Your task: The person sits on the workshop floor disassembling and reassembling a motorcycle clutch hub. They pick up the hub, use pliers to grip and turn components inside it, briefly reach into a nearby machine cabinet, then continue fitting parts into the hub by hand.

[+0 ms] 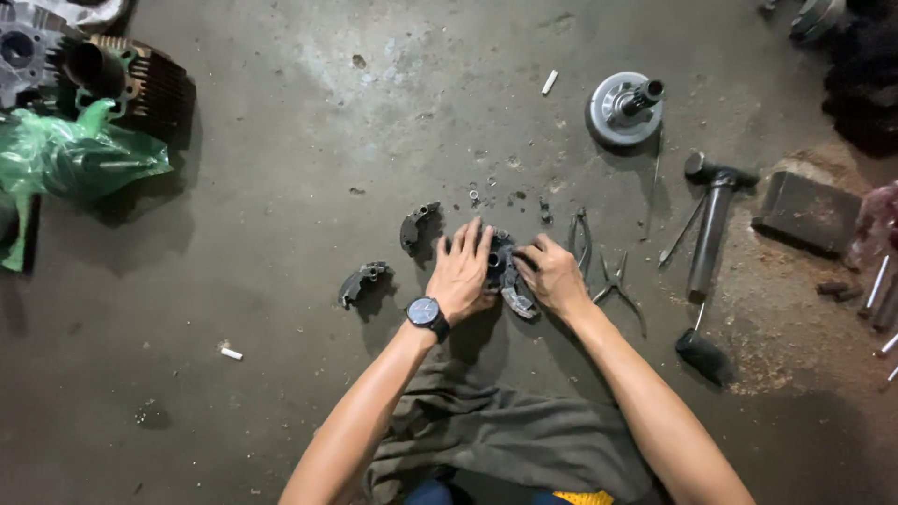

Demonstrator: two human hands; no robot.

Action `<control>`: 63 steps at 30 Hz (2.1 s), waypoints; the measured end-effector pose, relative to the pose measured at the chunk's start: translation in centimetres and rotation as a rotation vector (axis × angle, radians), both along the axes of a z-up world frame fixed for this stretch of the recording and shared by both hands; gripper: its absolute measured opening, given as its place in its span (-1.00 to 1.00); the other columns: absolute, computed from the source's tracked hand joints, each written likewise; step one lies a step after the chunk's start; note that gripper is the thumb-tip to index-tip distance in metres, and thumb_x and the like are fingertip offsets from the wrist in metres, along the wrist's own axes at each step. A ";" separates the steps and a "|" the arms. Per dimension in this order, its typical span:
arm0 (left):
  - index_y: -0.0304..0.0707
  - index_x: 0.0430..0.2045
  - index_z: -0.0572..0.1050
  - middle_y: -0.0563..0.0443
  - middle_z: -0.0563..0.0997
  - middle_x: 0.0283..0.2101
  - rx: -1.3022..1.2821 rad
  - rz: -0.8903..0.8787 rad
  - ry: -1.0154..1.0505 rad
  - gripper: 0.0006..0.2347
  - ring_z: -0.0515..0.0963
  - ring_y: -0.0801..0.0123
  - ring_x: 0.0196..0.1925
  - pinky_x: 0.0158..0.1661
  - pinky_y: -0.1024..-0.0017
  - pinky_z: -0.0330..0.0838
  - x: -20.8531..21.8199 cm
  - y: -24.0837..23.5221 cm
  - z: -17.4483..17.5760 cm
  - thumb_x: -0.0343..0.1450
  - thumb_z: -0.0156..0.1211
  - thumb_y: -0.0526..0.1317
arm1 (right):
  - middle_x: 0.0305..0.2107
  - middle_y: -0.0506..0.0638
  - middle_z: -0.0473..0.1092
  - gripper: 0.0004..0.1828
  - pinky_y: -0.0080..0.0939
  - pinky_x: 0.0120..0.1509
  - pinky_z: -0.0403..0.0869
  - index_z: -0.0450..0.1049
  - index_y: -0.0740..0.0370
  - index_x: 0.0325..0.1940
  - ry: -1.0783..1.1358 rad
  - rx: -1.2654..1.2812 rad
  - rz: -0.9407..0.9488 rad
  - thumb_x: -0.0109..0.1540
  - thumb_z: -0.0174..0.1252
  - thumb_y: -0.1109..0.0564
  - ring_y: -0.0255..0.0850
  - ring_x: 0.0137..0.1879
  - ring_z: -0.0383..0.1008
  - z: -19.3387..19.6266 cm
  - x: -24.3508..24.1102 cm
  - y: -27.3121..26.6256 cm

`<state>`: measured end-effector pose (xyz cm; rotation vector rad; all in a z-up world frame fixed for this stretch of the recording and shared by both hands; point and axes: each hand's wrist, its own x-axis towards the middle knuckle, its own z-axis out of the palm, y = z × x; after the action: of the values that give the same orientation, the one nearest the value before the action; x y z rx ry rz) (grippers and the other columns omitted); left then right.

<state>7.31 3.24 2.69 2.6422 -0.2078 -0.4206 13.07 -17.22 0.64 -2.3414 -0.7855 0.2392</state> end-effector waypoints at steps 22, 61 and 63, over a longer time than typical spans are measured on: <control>-0.51 0.28 0.22 -0.41 0.26 0.30 -0.069 0.052 -0.149 -0.06 0.27 -0.22 0.32 0.26 -0.10 0.15 -2.7 -0.8 -0.9 0.03 0.59 -0.05 | -0.10 0.23 0.46 -0.20 0.21 0.04 0.46 0.39 0.25 0.25 -0.220 -0.373 0.021 -0.06 0.34 0.00 0.14 0.02 0.46 4.3 -4.2 -4.5; 0.01 0.30 0.26 -0.06 0.22 0.39 0.062 -0.281 -0.031 -0.32 0.20 -0.23 0.37 0.11 -0.39 0.23 0.8 -2.9 0.8 0.23 0.38 -0.20 | -0.15 0.11 0.60 -0.68 -0.19 0.01 0.56 0.56 0.28 0.12 0.297 0.047 -0.226 0.27 0.17 0.27 -0.20 -0.10 0.61 6.2 8.2 -6.7; 0.01 0.31 0.25 -0.04 0.22 0.39 0.057 -0.253 -0.018 -0.31 0.19 -0.22 0.38 0.13 -0.40 0.21 0.9 -2.9 -0.6 0.22 0.37 -0.21 | -0.19 0.11 0.61 -0.71 -0.20 -0.03 0.56 0.56 0.27 0.09 0.314 0.059 -0.239 0.28 0.16 0.26 -0.18 -0.13 0.62 5.8 9.8 -4.7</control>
<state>8.21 0.35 2.12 2.6846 -0.5476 -0.4914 22.88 -21.90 6.45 -2.2417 -0.3531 0.4589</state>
